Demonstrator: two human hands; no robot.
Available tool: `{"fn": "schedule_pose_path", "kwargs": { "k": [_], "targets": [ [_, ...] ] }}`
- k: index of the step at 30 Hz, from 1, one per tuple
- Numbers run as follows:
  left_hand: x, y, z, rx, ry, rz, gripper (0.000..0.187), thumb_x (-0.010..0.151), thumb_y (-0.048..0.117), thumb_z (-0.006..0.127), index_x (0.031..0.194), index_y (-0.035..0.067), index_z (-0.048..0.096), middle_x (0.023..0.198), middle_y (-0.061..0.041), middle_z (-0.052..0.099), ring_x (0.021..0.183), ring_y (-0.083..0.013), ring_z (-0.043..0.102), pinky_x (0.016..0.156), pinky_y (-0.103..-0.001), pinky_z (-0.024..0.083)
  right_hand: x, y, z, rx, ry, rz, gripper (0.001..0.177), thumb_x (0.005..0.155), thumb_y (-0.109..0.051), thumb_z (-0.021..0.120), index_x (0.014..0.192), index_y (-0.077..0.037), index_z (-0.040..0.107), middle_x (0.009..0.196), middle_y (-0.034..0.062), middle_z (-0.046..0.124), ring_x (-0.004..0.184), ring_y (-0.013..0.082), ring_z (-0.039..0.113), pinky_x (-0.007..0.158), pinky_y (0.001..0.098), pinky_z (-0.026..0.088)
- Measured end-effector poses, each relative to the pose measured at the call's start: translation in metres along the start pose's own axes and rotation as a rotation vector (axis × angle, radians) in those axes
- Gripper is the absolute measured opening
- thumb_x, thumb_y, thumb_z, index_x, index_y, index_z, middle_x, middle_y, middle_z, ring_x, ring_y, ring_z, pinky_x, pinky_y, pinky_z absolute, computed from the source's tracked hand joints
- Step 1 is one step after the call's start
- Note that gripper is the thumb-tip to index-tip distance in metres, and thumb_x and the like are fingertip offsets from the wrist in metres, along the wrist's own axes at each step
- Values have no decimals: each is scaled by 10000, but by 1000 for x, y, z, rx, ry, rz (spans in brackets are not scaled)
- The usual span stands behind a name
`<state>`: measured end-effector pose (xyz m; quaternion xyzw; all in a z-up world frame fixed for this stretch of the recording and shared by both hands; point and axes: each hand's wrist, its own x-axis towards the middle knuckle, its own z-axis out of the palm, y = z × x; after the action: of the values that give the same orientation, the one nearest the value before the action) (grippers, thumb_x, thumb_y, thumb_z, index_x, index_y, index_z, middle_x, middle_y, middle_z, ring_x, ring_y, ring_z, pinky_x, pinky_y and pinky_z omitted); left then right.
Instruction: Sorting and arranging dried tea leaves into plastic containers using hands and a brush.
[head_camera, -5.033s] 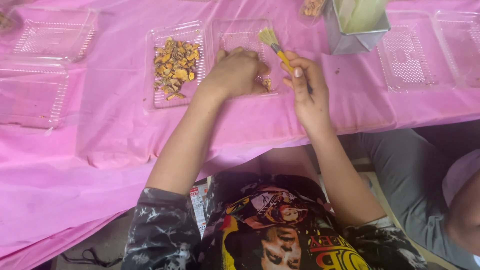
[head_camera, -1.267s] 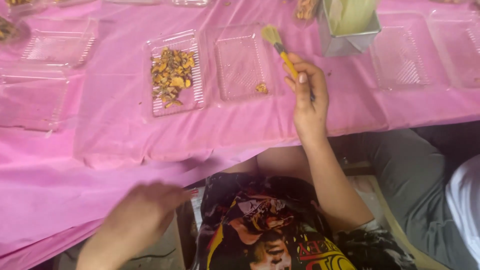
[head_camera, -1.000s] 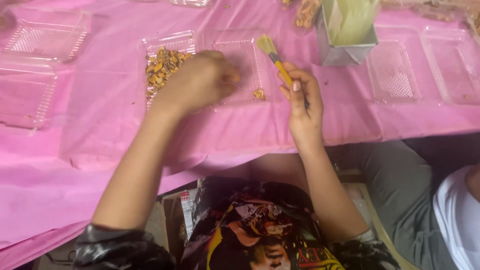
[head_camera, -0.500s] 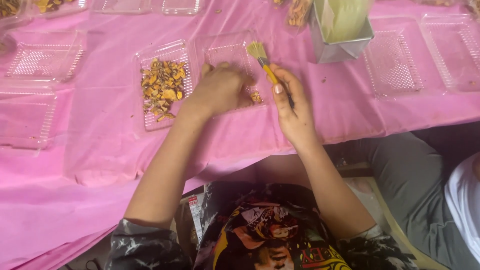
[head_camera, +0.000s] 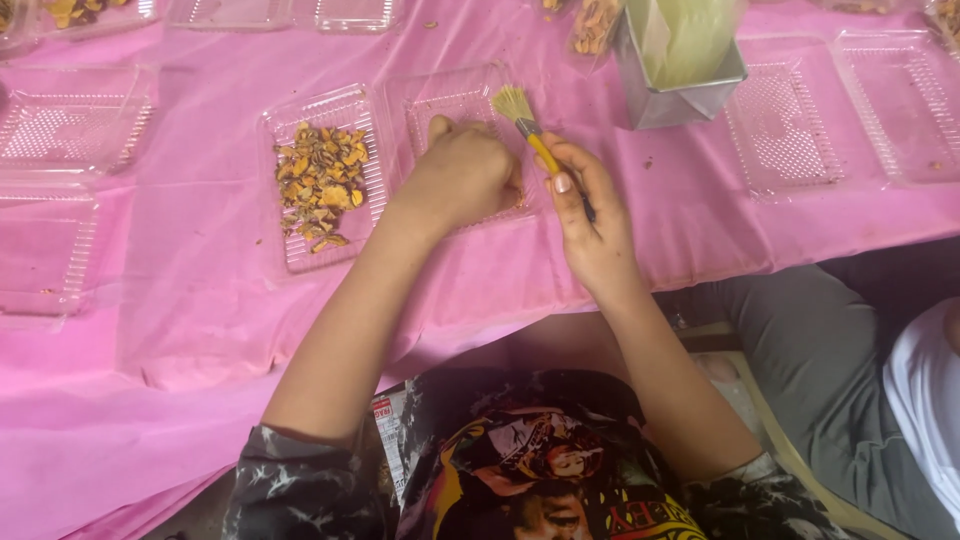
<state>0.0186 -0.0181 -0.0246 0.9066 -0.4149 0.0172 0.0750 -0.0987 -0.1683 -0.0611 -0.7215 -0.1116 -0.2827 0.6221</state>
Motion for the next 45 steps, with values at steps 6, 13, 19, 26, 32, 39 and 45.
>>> {"fn": "schedule_pose_path", "kwargs": {
  "k": [6, 13, 19, 26, 32, 39, 45],
  "targets": [
    [-4, -5, 10, -34, 129, 65, 166, 797, 372, 713, 696, 245, 748, 652, -31, 669, 854, -270, 612, 843, -462, 325, 0, -3, 3, 25, 21, 27, 378, 1145, -267, 455, 1398, 10, 500, 1488, 250, 527, 1348, 414, 558, 1089, 510, 499],
    [-6, -27, 6, -234, 374, 119, 152, 769, 148, 631, 632, 203, 598, 581, 85, 594, 661, -213, 608, 792, -441, 421, -6, -24, -1, 59, 157, -11, 345, 1107, -382, 490, 1211, -61, 564, 1385, 250, 604, 1230, 427, 699, 1027, 454, 610],
    [-24, -51, -32, -977, 460, -63, 146, 836, 44, 680, 882, 122, 794, 909, 24, 795, 852, -43, 710, 794, -214, 568, -4, -57, 2, -60, 242, -316, 366, 1112, -299, 537, 1101, 67, 539, 1207, 318, 661, 953, 423, 760, 789, 419, 669],
    [-36, -61, -53, -1248, 594, 19, 90, 907, 70, 685, 913, 103, 768, 856, 26, 744, 799, -64, 658, 813, -234, 561, 4, -79, -2, -456, -215, -179, 370, 1089, -359, 532, 1200, -83, 752, 1085, 58, 782, 909, 126, 716, 757, 233, 551],
    [-42, -53, -53, -1259, 555, -12, 181, 901, -5, 660, 973, 106, 784, 885, 12, 785, 808, -63, 721, 840, -214, 610, 7, -82, 0, -421, -130, -430, 363, 1129, -259, 509, 1035, 25, 714, 1059, 162, 746, 1072, 329, 736, 962, 418, 581],
    [-47, -65, -57, -1249, 600, -52, 34, 895, 93, 743, 907, 98, 775, 848, 15, 755, 791, -59, 669, 807, -216, 560, 2, -83, 16, -226, -199, -333, 375, 1102, -289, 492, 1061, 50, 645, 1272, 255, 673, 1253, 363, 668, 1087, 446, 586],
    [-85, -108, -69, -692, 671, -336, 88, 834, 201, 845, 854, 159, 770, 833, 41, 768, 804, -75, 691, 758, -269, 542, -2, -61, 4, -199, -101, -235, 382, 1115, -312, 489, 1131, 52, 607, 1290, 262, 672, 1188, 382, 712, 993, 421, 621]
  ]
}}
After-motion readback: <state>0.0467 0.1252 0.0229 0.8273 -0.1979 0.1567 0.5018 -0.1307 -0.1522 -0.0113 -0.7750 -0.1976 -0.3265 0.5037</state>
